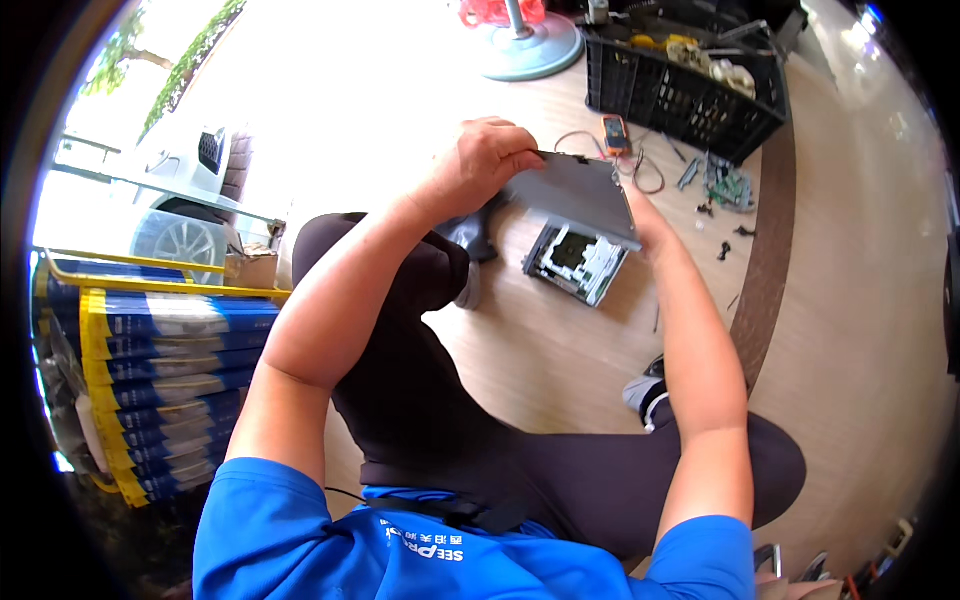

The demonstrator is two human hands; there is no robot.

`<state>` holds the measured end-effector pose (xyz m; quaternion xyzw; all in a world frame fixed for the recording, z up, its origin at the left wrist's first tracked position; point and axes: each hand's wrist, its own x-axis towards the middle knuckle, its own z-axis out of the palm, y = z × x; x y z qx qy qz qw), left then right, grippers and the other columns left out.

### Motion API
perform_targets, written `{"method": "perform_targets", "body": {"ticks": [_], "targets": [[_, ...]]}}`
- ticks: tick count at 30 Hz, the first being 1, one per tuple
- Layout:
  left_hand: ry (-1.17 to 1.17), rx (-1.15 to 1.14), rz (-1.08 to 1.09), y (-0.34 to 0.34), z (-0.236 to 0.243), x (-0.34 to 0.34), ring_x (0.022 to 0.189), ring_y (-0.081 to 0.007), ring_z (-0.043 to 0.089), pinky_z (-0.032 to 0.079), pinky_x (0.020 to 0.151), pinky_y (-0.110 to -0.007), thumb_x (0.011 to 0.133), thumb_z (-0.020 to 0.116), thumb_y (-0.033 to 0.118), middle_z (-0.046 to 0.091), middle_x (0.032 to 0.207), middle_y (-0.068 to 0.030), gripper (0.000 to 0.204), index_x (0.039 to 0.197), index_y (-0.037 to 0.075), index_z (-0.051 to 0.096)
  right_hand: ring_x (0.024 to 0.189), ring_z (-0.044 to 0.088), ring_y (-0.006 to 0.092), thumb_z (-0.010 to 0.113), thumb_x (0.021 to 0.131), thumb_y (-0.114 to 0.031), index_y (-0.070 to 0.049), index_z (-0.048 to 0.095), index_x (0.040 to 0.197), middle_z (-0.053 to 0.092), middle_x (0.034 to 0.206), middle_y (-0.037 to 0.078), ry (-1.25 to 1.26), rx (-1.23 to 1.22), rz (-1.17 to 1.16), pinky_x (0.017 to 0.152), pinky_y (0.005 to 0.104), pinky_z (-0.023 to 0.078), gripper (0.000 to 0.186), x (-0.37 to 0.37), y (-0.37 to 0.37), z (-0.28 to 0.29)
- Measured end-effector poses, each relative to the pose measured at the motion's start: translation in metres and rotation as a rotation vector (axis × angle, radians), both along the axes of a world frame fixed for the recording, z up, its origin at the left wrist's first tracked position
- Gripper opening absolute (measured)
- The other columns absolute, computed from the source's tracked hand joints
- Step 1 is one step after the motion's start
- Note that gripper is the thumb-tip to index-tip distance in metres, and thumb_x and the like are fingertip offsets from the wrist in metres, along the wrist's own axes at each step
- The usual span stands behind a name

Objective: The person disassembles an electronic device by hand on the floor, removing internal components and screws. The person holds and looks at a metal plate before placing it back onto the main housing.

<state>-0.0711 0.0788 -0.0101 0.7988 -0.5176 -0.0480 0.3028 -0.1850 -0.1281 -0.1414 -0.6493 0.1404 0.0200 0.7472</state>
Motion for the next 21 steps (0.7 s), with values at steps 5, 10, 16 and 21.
{"method": "perform_targets", "body": {"ticks": [5, 10, 16, 21], "targets": [[-0.088, -0.019, 0.048, -0.012, -0.023, 0.007, 0.074, -0.0373, 0.063, 0.049, 0.068, -0.042, 0.086, 0.065, 0.018, 0.064, 0.077, -0.0187, 0.019, 0.082, -0.001, 0.065, 0.054, 0.047, 0.0059, 0.041, 0.098, -0.056, 0.000, 0.062, 0.100, 0.057, 0.071, 0.002, -0.128, 0.218, -0.059, 0.042, 0.0193, 0.034, 0.060, 0.000, -0.023, 0.042], [0.050, 0.133, 0.121, -0.017, -0.031, 0.013, 0.078, -0.0377, 0.064, 0.050, 0.072, -0.044, 0.087, 0.065, 0.025, 0.066, 0.080, -0.0200, 0.026, 0.084, 0.000, 0.067, 0.065, 0.055, 0.0056, 0.072, 0.087, -0.033, 0.002, 0.065, 0.100, 0.065, 0.081, 0.001, -0.218, -0.123, 0.054, 0.054, 0.0203, 0.045, 0.038, 0.001, -0.015, 0.065], [0.145, 0.136, 0.193, -0.014, -0.044, 0.010, 0.073, -0.0372, 0.064, 0.050, 0.069, -0.043, 0.086, 0.067, 0.020, 0.065, 0.077, -0.0231, 0.024, 0.082, -0.003, 0.067, 0.073, 0.061, 0.0071, 0.072, 0.086, -0.017, 0.000, 0.067, 0.098, 0.069, 0.085, 0.003, -0.151, -0.295, -0.025, 0.066, 0.0220, 0.051, 0.021, 0.010, 0.012, 0.056], [0.118, 0.191, 0.256, -0.015, -0.055, 0.006, 0.073, -0.0381, 0.064, 0.050, 0.069, -0.044, 0.086, 0.067, 0.023, 0.065, 0.078, -0.0237, 0.026, 0.083, -0.003, 0.068, 0.069, 0.062, 0.0075, 0.073, 0.085, -0.017, -0.001, 0.068, 0.095, 0.070, 0.082, 0.003, -0.200, -0.473, -0.050, 0.063, 0.0239, 0.051, 0.020, 0.014, 0.013, 0.031]]}}
